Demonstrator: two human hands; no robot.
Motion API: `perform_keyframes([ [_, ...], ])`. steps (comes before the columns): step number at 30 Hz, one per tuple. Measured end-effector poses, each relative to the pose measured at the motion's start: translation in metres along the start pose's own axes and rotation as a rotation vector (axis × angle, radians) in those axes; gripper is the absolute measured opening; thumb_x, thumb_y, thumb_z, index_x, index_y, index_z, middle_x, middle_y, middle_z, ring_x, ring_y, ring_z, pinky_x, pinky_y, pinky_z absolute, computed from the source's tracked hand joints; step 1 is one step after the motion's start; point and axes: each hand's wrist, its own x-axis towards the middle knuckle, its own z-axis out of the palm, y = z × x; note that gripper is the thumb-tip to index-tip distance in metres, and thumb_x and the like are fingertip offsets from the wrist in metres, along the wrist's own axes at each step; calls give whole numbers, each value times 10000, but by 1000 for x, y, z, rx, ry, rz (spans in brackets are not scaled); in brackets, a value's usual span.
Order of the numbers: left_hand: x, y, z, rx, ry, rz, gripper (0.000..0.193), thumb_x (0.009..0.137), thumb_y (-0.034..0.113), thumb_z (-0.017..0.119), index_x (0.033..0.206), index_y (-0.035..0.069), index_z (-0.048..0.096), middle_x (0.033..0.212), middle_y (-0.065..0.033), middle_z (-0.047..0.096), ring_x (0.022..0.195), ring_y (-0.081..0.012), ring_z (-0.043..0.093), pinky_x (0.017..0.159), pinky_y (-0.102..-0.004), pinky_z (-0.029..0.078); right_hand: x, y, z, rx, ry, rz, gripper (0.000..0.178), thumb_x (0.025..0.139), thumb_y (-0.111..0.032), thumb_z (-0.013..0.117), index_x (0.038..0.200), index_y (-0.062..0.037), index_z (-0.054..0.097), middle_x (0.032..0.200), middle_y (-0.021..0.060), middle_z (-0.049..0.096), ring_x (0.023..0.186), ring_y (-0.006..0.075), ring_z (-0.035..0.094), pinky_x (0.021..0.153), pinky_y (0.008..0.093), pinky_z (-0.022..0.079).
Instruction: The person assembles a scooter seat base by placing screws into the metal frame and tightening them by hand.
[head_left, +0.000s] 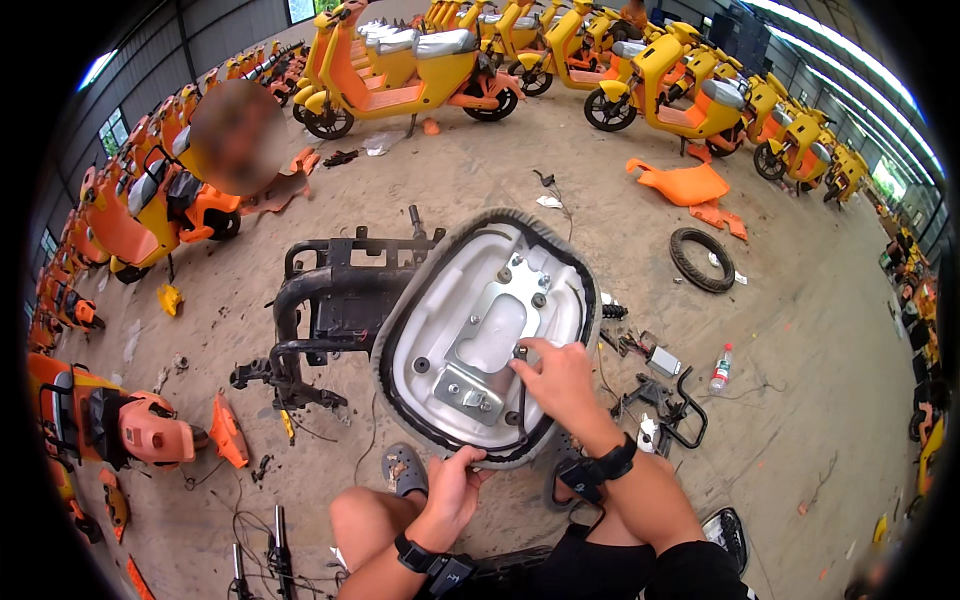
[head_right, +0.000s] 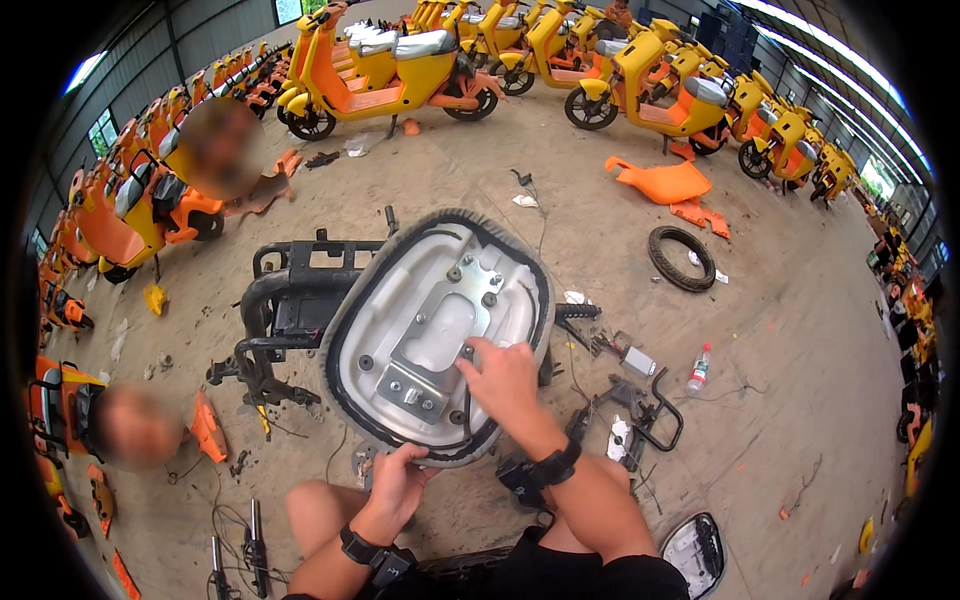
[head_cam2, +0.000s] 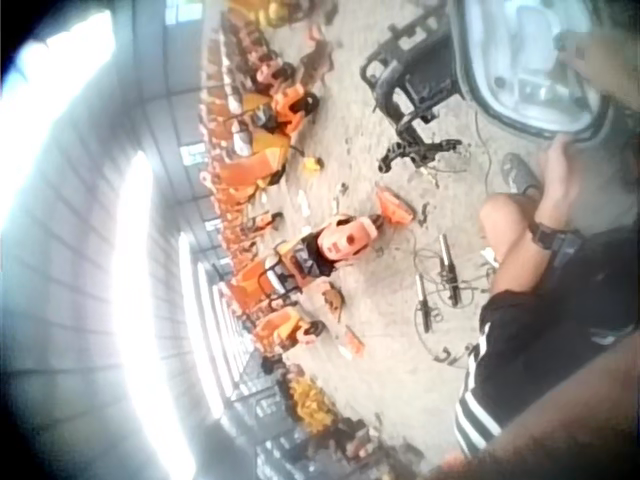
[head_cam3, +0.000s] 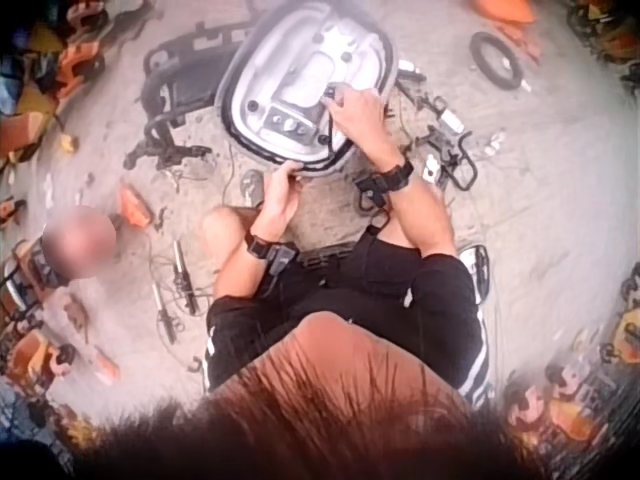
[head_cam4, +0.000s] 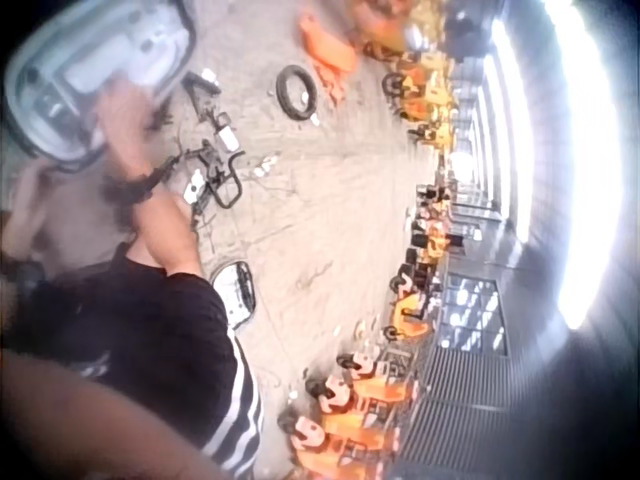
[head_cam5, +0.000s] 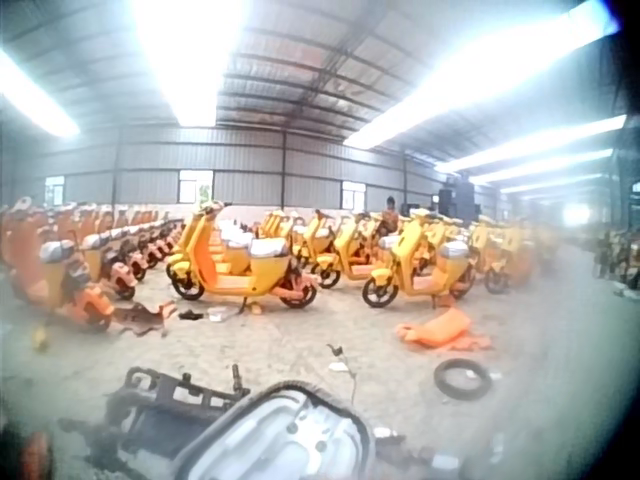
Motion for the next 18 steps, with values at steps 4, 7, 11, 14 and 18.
perform_keyframes([
  [4,0,2,-1,12,-10,-1,264,838,-87,550,1102,-85,568,1036,-150,664,895,-273,686,754,-405,592,-2,-4,6,4,11,48,330,823,-292,718,1100,-112,714,659,93,678,654,279,640,808,366,426],
  [7,0,4,0,60,-24,-8,310,830,-79,517,1137,-76,561,1101,-152,645,978,-292,664,847,-472,568,-2,-3,4,33,-33,55,349,805,-293,735,1108,-122,712,657,72,666,657,260,632,809,360,418],
  [11,2,5,-2,94,-42,-36,335,829,-71,505,1161,-65,554,1142,-150,631,1037,-297,646,889,-499,556,-5,-3,6,27,5,11,346,780,-282,759,1085,-123,726,628,45,649,629,241,620,792,349,419],
  [14,0,5,-2,99,-6,-43,333,833,-67,510,1164,-62,553,1148,-148,628,1046,-291,641,899,-494,549,-4,-1,9,27,16,-3,343,777,-275,760,1081,-118,731,616,37,645,619,236,618,784,348,421],
  [18,2,3,-4,90,-32,-33,326,834,-64,516,1158,-59,557,1142,-147,628,1040,-291,641,913,-491,539,-4,-4,5,18,-18,8,352,785,-273,751,1099,-115,729,628,38,648,628,234,620,786,354,417],
])
